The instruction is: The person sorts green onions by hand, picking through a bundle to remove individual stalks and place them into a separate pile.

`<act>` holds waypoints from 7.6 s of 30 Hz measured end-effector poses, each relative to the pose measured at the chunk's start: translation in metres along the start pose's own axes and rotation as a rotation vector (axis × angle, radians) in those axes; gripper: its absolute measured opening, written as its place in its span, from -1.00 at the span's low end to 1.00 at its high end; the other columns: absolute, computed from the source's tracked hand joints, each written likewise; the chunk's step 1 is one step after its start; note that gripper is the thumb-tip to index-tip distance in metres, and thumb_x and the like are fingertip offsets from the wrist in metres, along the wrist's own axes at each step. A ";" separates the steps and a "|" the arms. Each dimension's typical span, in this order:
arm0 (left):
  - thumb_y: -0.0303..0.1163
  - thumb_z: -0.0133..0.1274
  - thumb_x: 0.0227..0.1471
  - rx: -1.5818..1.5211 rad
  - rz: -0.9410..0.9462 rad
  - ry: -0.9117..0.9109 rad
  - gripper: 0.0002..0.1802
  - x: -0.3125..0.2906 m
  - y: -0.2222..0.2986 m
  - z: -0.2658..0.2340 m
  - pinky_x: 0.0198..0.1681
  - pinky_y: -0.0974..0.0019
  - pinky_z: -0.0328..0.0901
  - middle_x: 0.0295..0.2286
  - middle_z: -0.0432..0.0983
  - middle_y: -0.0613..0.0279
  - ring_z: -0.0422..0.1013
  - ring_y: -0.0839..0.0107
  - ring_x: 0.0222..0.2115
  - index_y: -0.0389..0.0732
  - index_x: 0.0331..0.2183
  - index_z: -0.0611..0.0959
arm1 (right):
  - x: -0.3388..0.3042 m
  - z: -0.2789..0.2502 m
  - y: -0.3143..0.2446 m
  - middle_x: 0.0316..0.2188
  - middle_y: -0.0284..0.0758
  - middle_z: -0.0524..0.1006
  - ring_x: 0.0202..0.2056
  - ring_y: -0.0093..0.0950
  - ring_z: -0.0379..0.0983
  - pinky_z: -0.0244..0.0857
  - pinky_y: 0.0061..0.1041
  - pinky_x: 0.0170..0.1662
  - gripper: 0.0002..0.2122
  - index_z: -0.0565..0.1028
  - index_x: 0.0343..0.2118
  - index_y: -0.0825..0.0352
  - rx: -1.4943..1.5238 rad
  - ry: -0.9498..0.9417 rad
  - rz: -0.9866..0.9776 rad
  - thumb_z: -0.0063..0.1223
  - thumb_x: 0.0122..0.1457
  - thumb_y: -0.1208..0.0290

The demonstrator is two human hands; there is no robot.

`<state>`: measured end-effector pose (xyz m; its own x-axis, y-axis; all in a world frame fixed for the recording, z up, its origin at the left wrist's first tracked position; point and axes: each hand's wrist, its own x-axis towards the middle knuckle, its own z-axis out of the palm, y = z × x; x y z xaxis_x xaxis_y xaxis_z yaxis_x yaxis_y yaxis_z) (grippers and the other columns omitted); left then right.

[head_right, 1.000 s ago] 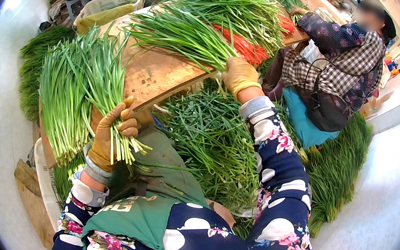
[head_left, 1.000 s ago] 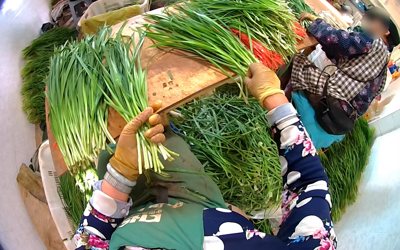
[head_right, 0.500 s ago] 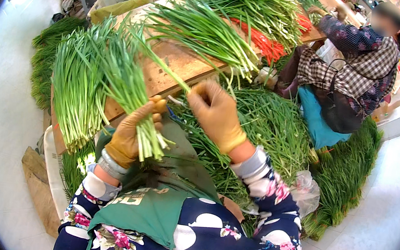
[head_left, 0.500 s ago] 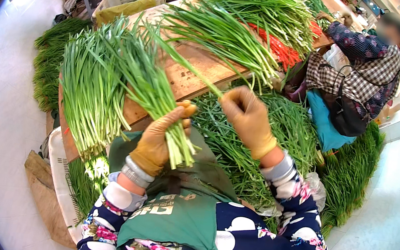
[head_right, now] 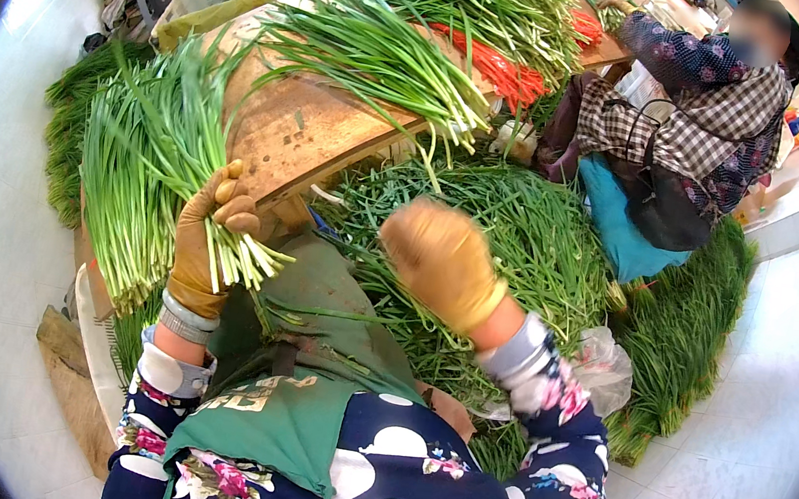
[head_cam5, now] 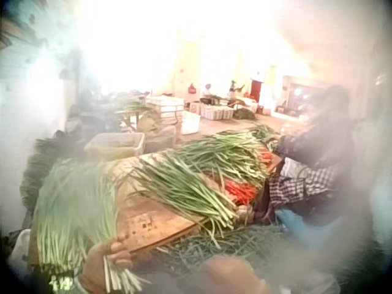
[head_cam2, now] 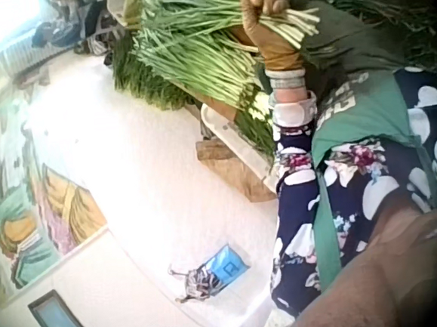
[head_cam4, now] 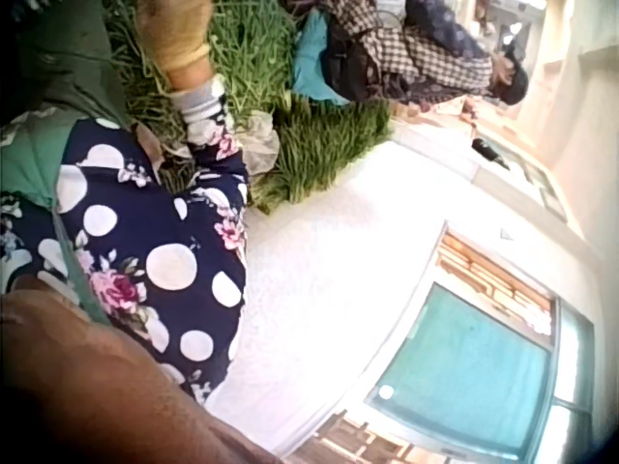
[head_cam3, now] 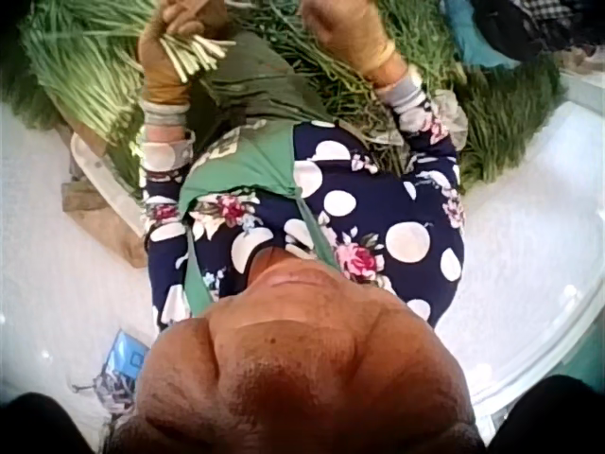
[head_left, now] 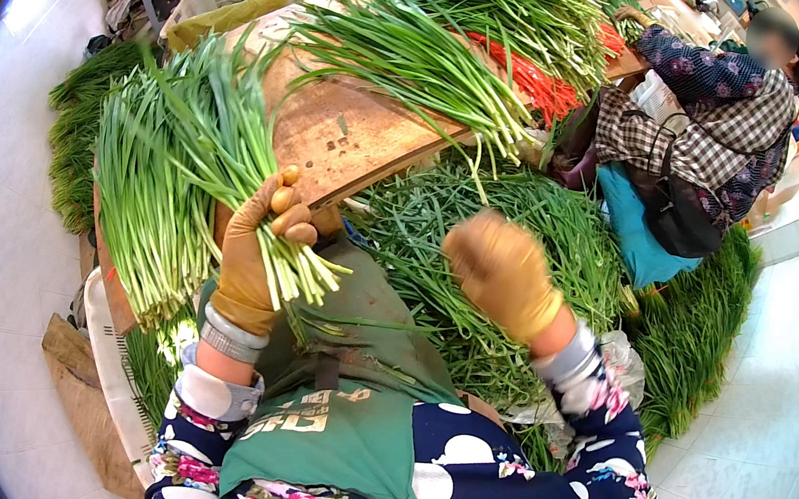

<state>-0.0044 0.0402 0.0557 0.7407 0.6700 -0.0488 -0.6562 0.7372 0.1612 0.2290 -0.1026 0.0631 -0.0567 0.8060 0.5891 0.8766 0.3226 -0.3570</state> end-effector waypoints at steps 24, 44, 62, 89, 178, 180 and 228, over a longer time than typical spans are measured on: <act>-0.42 -0.01 0.14 0.094 -0.050 0.173 -0.73 -0.017 -0.004 0.003 -0.50 0.45 0.25 -0.42 0.47 0.29 0.28 0.54 -0.55 -0.28 -0.11 0.48 | 0.137 -0.019 0.068 -0.43 -0.38 0.57 -0.47 -0.64 0.42 0.30 -0.64 -0.40 -0.73 0.53 -0.27 0.38 0.668 -0.113 0.538 -0.02 0.21 0.24; -0.40 0.24 -0.07 0.605 0.157 0.468 -0.77 0.002 -0.038 -0.018 -0.50 0.53 0.32 -0.45 0.54 0.37 0.44 0.57 -0.49 -0.19 -0.30 0.60 | -0.028 0.012 -0.014 -0.55 -0.40 0.52 -0.53 -0.64 0.40 0.31 -0.64 -0.41 -0.81 0.55 -0.33 0.40 0.983 -0.800 1.064 -0.01 0.20 0.37; -0.38 0.24 -0.06 0.650 0.070 0.380 -0.69 -0.011 -0.035 -0.013 -0.50 0.52 0.28 -0.46 0.46 0.35 0.37 0.57 -0.52 -0.22 -0.25 0.53 | 0.011 0.060 -0.036 -0.65 -0.33 0.41 -0.63 -0.47 0.36 0.26 -0.47 -0.54 -0.87 0.49 -0.48 0.26 0.313 -0.087 0.227 0.07 0.12 0.33; -0.46 0.12 0.04 0.677 0.109 0.311 -0.66 -0.012 -0.050 -0.018 -0.30 0.44 0.40 -0.31 0.52 0.24 0.46 0.48 -0.36 -0.31 -0.11 0.52 | 0.013 0.065 -0.029 -0.53 -0.28 0.53 -0.49 -0.47 0.42 0.29 -0.49 -0.37 -0.73 0.55 -0.41 0.39 0.831 -0.231 0.583 0.02 0.18 0.23; -0.40 0.14 0.02 0.589 -0.137 0.319 -0.72 -0.015 -0.034 -0.008 -0.25 0.35 0.44 -0.32 0.56 0.11 0.51 0.34 -0.31 -0.26 -0.19 0.53 | 0.009 0.048 -0.063 -0.55 -0.13 0.48 -0.48 -0.15 0.44 0.32 -0.31 -0.41 -0.87 0.49 -0.45 0.32 0.572 -0.231 0.406 0.04 0.11 0.37; -0.42 0.16 -0.02 0.576 -0.034 0.403 -0.72 -0.017 -0.022 0.015 -0.25 0.29 0.48 -0.38 0.58 0.09 0.54 0.31 -0.35 -0.27 -0.22 0.54 | 0.008 0.035 -0.055 -0.58 -0.21 0.48 -0.53 -0.27 0.44 0.33 -0.42 -0.44 -0.90 0.50 -0.46 0.33 0.506 -0.258 0.238 0.08 0.09 0.41; -0.42 -0.10 0.16 0.123 -0.087 -0.060 -0.49 -0.004 -0.013 0.012 -0.24 0.32 0.36 -0.47 0.29 0.31 0.27 0.52 -0.49 -0.30 0.13 0.24 | 0.045 0.027 0.091 -0.57 -0.25 0.49 -0.52 -0.25 0.48 0.34 -0.32 -0.48 -0.82 0.48 -0.50 0.25 -0.684 -0.055 0.193 0.03 0.08 0.24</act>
<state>0.0033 0.0269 0.0659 0.8037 0.5949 -0.0093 -0.5693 0.7734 0.2789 0.2935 -0.0231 0.0377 0.1220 0.8469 0.5175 0.9757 -0.1979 0.0939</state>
